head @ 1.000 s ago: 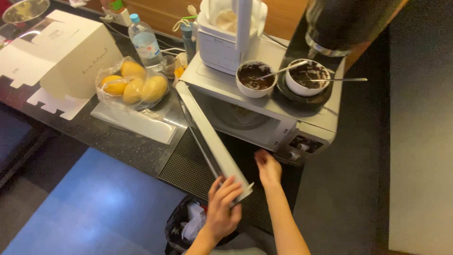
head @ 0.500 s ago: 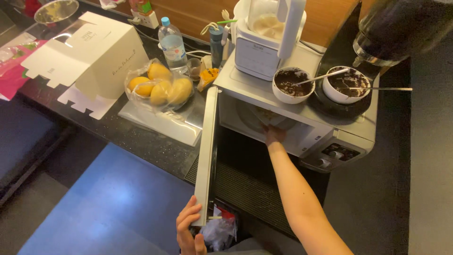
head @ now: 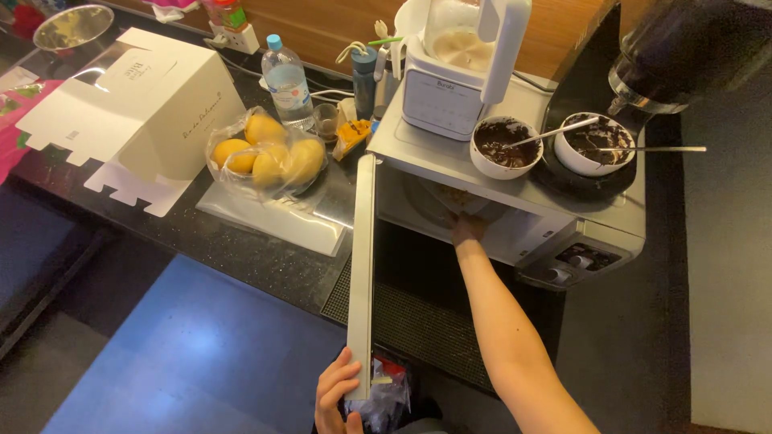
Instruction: Preparing and decorating small pastries by coating them in melted chocolate and crumbs.
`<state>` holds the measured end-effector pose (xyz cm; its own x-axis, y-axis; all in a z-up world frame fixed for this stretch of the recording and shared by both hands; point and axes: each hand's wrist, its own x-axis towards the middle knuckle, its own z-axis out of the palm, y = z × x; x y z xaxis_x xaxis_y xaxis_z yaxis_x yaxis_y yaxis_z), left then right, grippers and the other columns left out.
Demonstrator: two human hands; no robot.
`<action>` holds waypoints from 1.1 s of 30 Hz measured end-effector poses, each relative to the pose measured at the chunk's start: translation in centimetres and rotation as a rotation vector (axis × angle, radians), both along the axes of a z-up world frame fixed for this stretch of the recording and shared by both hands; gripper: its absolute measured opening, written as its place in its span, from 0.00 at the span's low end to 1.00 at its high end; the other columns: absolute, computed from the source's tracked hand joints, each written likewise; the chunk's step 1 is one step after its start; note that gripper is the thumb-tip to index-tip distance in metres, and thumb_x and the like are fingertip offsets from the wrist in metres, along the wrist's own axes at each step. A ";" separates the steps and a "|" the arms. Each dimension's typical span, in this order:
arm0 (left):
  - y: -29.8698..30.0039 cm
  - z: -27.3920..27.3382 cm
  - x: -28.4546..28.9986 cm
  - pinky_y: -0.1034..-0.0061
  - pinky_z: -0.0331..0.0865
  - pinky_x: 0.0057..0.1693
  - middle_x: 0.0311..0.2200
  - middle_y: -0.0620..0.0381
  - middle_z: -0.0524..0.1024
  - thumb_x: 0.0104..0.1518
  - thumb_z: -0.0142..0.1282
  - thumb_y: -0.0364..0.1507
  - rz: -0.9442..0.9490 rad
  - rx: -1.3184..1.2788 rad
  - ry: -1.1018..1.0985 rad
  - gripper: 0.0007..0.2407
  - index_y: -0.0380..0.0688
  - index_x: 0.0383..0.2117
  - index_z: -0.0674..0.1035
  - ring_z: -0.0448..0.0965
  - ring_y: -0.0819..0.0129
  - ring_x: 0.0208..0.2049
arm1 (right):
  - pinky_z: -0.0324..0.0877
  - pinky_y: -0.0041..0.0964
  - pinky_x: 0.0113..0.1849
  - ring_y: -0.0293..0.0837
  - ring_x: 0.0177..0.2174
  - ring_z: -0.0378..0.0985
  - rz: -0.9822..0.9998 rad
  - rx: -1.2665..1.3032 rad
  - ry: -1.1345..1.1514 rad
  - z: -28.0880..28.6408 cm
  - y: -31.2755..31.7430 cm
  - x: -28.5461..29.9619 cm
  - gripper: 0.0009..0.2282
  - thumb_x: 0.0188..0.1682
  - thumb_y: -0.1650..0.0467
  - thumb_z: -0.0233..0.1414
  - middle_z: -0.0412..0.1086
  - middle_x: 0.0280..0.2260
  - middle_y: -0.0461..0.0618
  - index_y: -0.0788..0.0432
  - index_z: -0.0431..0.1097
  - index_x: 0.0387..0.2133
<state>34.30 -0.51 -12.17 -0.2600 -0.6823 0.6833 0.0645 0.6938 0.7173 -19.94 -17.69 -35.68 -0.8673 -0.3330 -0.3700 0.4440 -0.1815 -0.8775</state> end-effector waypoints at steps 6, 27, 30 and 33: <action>-0.1 1.9 -0.6 0.51 0.69 0.65 0.47 0.39 0.77 0.69 0.41 0.40 -0.003 -0.009 0.084 0.17 0.35 0.42 0.73 0.75 0.43 0.59 | 0.81 0.49 0.30 0.53 0.24 0.77 -0.166 -0.120 -0.073 8.0 4.3 6.0 0.07 0.49 0.80 0.54 0.66 0.23 0.56 0.68 0.61 0.24; 5.5 20.2 -9.7 0.69 0.75 0.51 0.45 0.50 0.79 0.57 0.60 0.26 -0.203 0.314 -0.461 0.10 0.42 0.44 0.80 0.81 0.57 0.46 | 0.75 0.36 0.34 0.43 0.28 0.79 0.311 -0.031 0.092 28.1 39.3 23.8 0.06 0.53 0.74 0.51 0.75 0.30 0.56 0.68 0.68 0.39; 7.0 20.2 -13.2 0.63 0.70 0.59 0.54 0.48 0.72 0.55 0.63 0.32 -0.257 -0.156 -0.578 0.17 0.44 0.50 0.77 0.73 0.50 0.55 | 0.75 0.36 0.32 0.43 0.26 0.79 0.354 0.025 0.124 32.4 44.2 24.2 0.07 0.53 0.74 0.51 0.75 0.28 0.58 0.68 0.69 0.40; 7.8 23.0 -14.4 0.59 0.68 0.50 0.53 0.39 0.70 0.43 0.66 0.42 -0.247 -0.326 -0.618 0.30 0.39 0.52 0.74 0.71 0.46 0.50 | 0.74 0.37 0.29 0.44 0.24 0.78 0.381 0.085 0.133 36.3 47.3 25.5 0.07 0.52 0.74 0.51 0.74 0.26 0.58 0.69 0.69 0.39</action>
<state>19.92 7.32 10.84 -0.7826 -0.3416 0.5204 -0.1028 0.8954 0.4332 5.54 29.59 0.58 -0.7301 -0.6124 -0.3032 0.3471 0.0498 -0.9365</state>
